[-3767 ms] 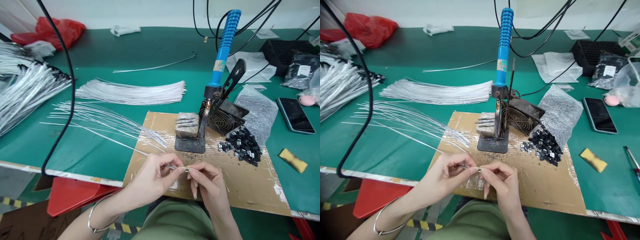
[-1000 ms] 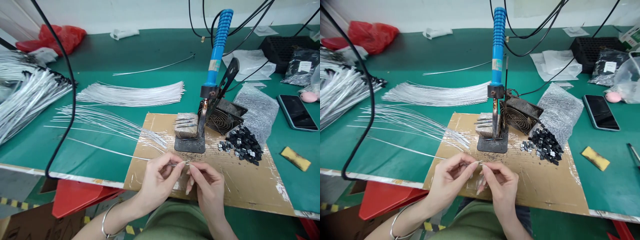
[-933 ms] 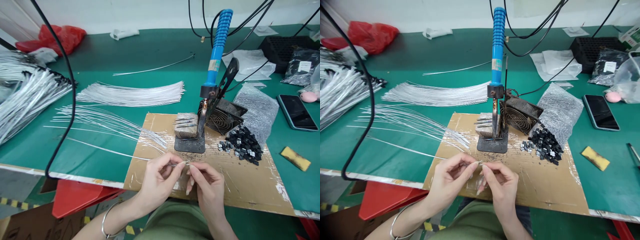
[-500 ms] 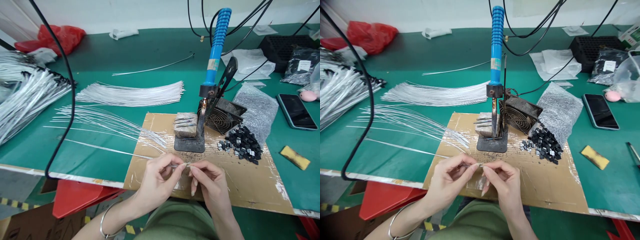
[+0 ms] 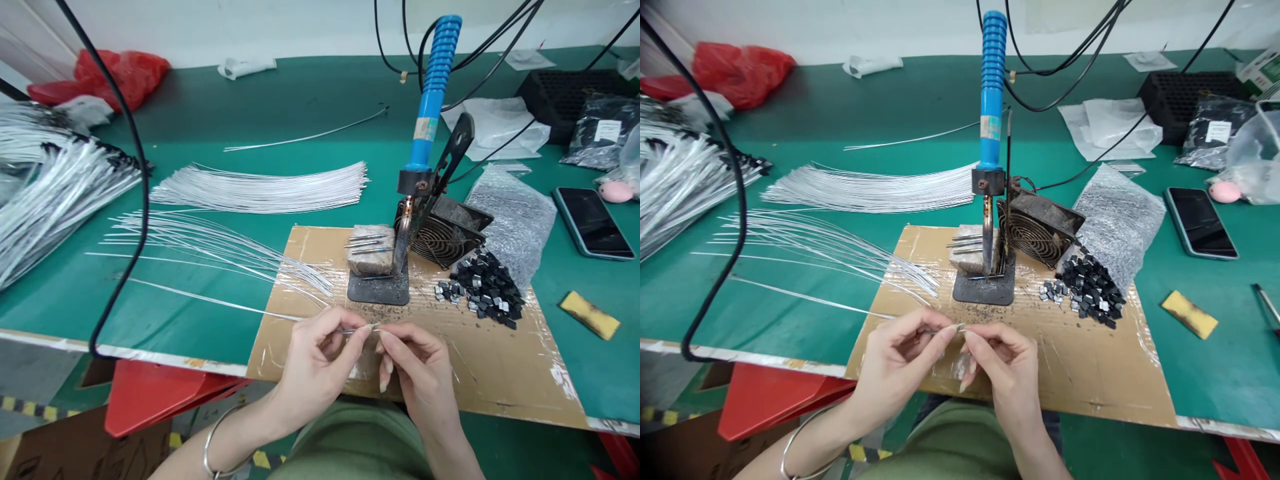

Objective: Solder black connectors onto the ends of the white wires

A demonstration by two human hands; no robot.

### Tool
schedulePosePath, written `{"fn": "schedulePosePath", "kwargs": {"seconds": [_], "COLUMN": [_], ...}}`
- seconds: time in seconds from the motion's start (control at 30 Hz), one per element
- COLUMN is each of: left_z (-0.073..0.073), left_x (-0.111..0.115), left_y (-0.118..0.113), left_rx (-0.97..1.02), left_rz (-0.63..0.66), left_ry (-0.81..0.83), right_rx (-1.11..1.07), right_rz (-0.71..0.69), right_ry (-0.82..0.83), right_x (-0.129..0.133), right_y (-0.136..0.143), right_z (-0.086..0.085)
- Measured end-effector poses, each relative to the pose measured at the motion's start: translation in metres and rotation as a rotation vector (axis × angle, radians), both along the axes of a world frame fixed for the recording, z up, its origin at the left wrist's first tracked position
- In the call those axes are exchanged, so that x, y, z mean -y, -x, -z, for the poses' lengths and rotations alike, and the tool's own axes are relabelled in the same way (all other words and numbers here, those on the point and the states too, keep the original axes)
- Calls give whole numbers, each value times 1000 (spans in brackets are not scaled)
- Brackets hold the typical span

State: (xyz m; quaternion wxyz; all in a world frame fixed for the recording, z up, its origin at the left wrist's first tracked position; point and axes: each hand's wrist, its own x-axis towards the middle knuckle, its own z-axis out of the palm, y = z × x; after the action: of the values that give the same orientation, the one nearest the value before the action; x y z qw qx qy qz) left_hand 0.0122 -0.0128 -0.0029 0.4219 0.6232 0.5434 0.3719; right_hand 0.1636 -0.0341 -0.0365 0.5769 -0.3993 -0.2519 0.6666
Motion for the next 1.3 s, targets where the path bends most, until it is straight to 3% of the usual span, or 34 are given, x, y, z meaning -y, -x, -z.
{"fn": "schedulePosePath", "kwargs": {"seconds": [0.33, 0.9, 1.1, 1.3], "left_z": [2, -1, -1, 4], "left_x": [3, 0, 0, 5], "left_y": [0, 3, 1, -3], "left_rx": [-108, -125, -101, -119], "left_rz": [11, 77, 33, -27], "left_ry": [-202, -92, -91, -216], "right_rx": [-16, -8, -4, -35], "right_rz": [13, -90, -53, 35], "right_ry": [11, 50, 45, 57], "right_x": [0, -4, -3, -1], "right_y": [1, -12, -8, 2], "right_z": [-1, -2, -2, -1]}}
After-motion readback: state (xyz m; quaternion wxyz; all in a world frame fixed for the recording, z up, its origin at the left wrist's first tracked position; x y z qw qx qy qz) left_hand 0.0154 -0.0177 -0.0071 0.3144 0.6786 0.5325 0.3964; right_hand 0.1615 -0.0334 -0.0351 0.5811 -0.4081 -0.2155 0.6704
